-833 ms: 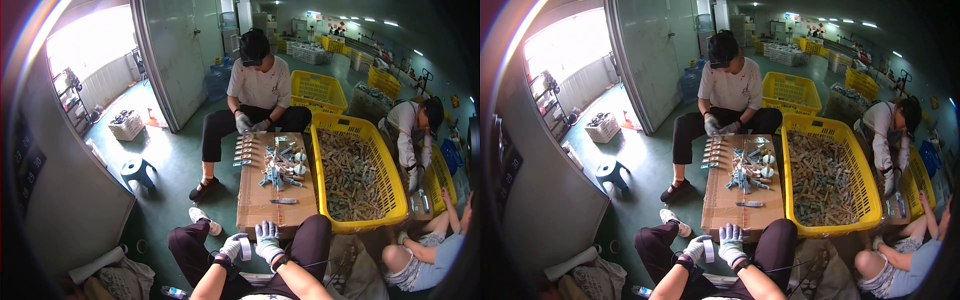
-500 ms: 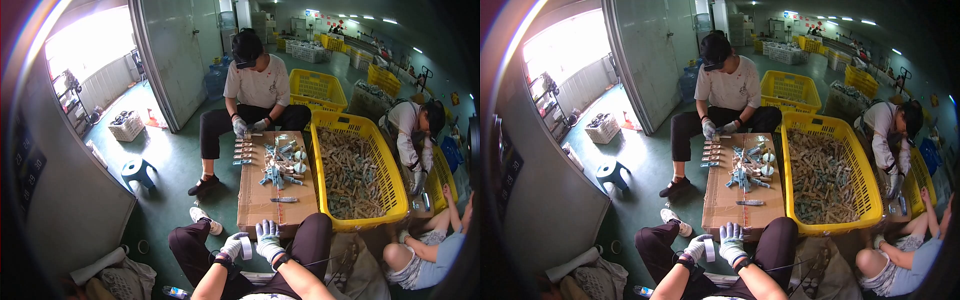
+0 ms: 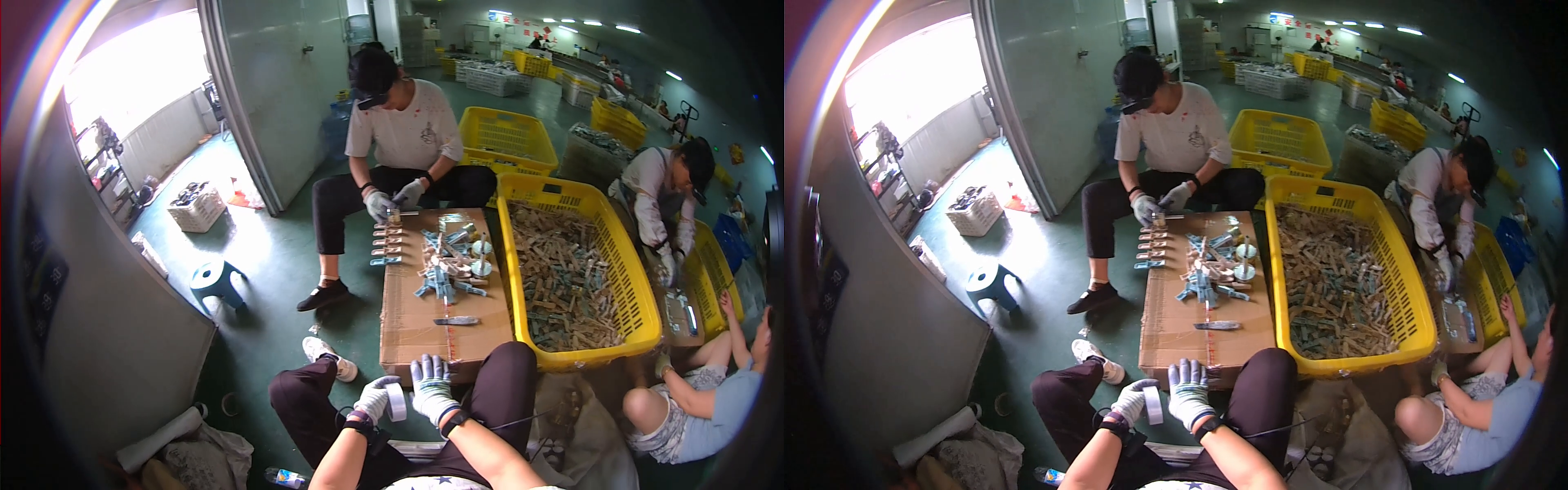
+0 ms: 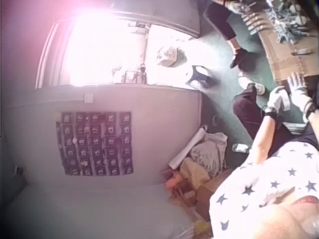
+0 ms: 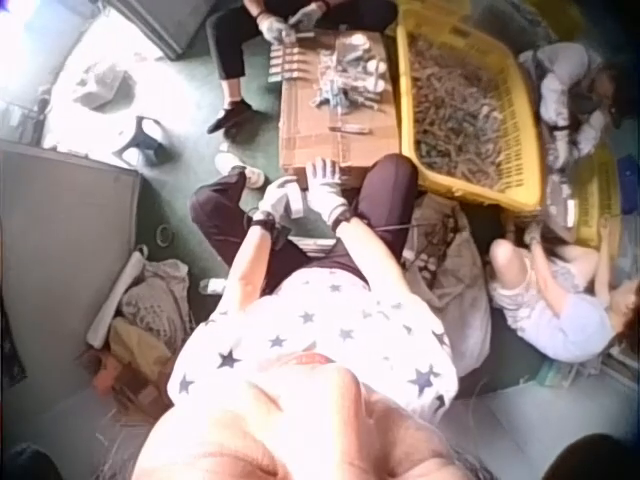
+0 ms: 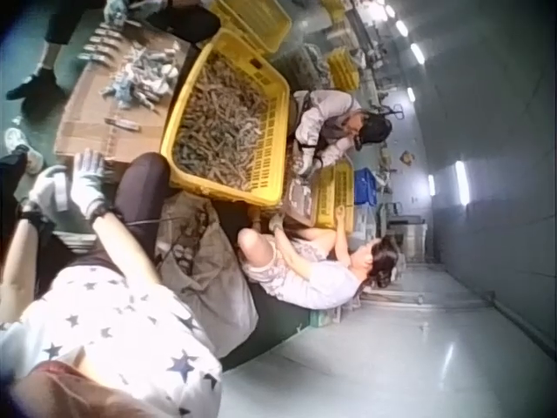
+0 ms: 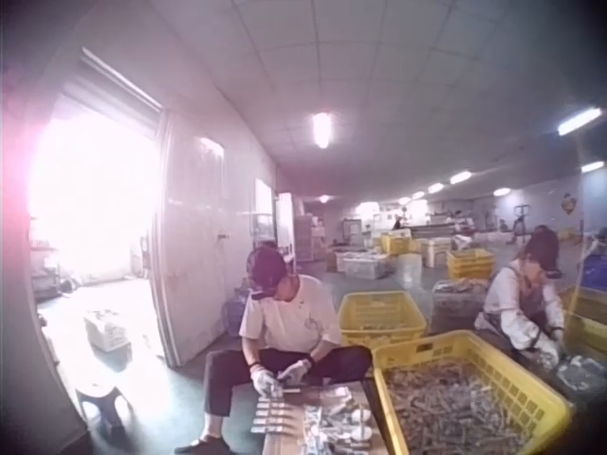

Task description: Assembling and sorting small plastic clips in a warehouse factory setting.

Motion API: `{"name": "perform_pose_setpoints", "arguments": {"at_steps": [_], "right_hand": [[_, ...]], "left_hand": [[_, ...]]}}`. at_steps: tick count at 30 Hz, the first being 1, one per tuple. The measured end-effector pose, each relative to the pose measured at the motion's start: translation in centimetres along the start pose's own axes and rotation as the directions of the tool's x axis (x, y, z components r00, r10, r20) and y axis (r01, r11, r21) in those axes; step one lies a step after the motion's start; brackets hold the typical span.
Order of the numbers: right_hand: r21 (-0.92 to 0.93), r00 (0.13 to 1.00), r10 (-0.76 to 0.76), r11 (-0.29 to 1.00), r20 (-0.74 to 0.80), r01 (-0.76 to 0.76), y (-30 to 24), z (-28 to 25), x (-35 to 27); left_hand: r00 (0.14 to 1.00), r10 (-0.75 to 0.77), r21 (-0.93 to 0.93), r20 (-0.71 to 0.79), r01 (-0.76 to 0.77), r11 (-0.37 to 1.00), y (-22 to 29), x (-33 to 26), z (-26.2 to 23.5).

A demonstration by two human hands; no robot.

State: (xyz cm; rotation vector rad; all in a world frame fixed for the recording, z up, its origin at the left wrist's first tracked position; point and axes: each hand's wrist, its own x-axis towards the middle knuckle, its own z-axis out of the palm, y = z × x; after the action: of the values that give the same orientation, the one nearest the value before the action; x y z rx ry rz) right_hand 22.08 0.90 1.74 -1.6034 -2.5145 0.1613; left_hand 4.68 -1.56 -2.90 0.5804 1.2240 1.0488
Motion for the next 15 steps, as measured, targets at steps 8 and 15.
{"name": "perform_pose_setpoints", "arguments": {"at_steps": [8,15], "right_hand": [[0.008,0.996,-0.026,1.0,-0.085,0.027,-0.3,0.9,0.0],[-0.003,1.0,0.0,1.0,-0.024,0.0,-0.1,0.7,-0.3]], "left_hand": [[0.996,-0.007,0.067,-0.09,0.013,0.998,0.7,-0.8,0.2],[0.998,-0.003,-0.017,-0.058,0.002,1.0,-0.4,0.1,-0.3]]}}
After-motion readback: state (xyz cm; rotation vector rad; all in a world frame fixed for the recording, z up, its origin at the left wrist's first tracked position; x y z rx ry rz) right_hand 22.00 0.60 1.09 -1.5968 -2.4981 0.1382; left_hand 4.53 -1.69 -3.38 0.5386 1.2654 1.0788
